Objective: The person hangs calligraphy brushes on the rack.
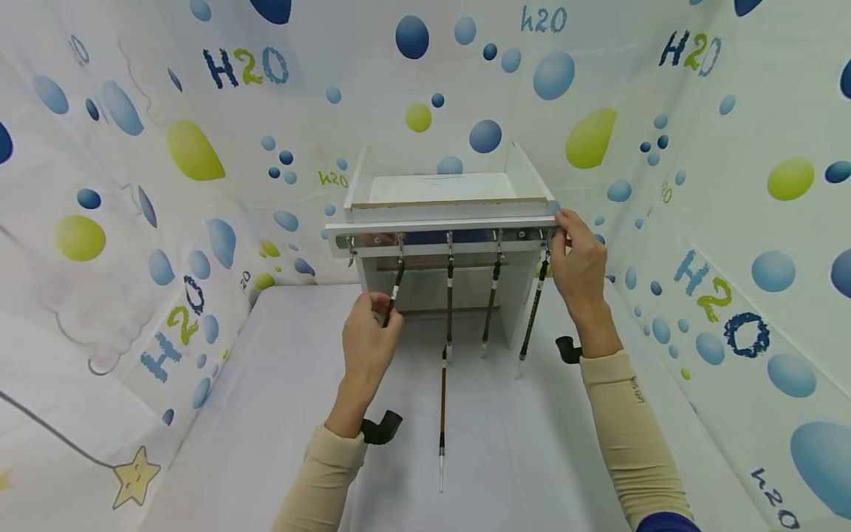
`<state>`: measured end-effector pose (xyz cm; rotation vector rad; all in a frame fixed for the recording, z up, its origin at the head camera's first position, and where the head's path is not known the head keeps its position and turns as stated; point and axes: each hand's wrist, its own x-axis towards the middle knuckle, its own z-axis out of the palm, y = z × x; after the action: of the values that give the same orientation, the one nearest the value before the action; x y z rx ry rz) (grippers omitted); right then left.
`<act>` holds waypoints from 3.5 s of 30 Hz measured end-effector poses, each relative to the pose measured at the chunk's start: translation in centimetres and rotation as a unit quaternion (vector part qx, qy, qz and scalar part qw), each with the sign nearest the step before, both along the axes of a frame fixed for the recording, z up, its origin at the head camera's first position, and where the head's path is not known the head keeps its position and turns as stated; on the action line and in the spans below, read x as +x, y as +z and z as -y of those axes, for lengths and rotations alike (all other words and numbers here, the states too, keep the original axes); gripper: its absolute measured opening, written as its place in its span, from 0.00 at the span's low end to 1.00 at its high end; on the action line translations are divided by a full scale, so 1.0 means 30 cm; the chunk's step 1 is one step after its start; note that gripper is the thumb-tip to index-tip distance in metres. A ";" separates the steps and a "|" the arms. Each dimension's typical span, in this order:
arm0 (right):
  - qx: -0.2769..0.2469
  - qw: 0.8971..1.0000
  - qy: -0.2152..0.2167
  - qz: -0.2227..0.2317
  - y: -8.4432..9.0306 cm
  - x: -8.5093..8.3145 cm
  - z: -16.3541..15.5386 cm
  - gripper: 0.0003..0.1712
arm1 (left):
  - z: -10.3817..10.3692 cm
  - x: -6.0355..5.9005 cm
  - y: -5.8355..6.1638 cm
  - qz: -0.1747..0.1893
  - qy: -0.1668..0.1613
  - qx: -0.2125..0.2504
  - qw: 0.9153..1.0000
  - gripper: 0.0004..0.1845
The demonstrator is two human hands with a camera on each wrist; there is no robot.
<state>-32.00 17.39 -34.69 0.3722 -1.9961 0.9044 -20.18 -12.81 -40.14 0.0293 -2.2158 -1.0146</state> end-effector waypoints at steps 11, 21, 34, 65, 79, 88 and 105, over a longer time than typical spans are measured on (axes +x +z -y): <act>-0.006 1.000 0.003 -0.013 -0.008 -0.010 -0.001 0.18 | 0.003 -0.016 -0.056 0.038 0.006 0.016 0.999 0.10; -0.005 1.000 0.001 -0.017 -0.011 -0.016 -0.006 0.18 | -0.014 -0.049 -0.097 0.054 0.007 0.029 0.998 0.11; -0.002 1.000 0.008 -0.011 -0.003 -0.008 -0.003 0.18 | -0.014 -0.119 -0.143 0.044 -0.004 0.038 0.998 0.12; 0.000 1.000 0.006 -0.009 -0.008 -0.015 -0.005 0.18 | -0.017 -0.210 -0.144 0.070 -0.027 0.041 0.996 0.13; 0.001 1.000 0.008 -0.010 -0.008 -0.017 -0.001 0.18 | -0.015 -0.184 -0.138 0.063 -0.030 0.059 0.996 0.17; 0.000 1.000 0.006 -0.013 -0.011 -0.017 -0.002 0.18 | -0.011 -0.130 -0.172 0.043 -0.041 0.080 0.995 0.25; -0.005 1.000 0.010 -0.011 -0.009 -0.021 -0.003 0.18 | -0.119 0.010 -0.348 0.138 -0.034 0.101 0.985 0.28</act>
<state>-32.64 17.48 -34.96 0.3965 -1.9704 0.9178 -19.87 -9.25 -50.58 0.1965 -2.3641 -1.3386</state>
